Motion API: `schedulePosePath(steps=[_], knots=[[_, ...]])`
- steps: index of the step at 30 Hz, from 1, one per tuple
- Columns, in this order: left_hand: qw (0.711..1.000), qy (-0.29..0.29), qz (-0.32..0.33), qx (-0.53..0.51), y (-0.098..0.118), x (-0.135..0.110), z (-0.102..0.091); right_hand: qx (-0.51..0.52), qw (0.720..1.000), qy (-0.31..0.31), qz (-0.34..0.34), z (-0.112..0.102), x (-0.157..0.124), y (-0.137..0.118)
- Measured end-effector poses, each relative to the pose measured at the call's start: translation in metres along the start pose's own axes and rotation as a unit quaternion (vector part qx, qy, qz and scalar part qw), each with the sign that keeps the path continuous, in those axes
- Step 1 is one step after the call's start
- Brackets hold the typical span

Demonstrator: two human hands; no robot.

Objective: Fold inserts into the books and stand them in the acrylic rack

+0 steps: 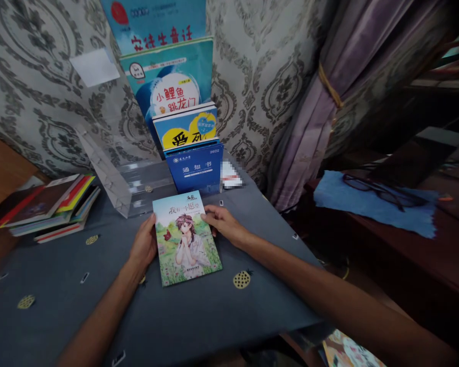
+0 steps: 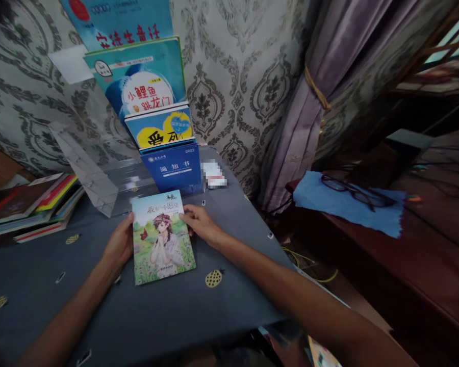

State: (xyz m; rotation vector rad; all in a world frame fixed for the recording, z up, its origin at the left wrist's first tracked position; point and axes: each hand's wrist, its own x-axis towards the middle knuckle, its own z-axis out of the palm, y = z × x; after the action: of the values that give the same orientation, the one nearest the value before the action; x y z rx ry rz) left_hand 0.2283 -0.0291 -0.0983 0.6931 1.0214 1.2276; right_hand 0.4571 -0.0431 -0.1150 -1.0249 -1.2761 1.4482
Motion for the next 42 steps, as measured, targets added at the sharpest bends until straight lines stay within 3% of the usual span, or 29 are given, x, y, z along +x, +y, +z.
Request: schedulePosePath(steps=[23,42], knots=[[1.0,-0.01,-0.014,-0.004,-0.0023,0.0044,-0.0056,-0.013,1.0,-0.003,0.011,-0.0005,-0.0015,0.0],[0.999,-0.051,-0.017,-0.002,-0.0038,0.0051,-0.0082,-0.011,1.0,-0.01,0.014,-0.0009,0.0005,0.002]])
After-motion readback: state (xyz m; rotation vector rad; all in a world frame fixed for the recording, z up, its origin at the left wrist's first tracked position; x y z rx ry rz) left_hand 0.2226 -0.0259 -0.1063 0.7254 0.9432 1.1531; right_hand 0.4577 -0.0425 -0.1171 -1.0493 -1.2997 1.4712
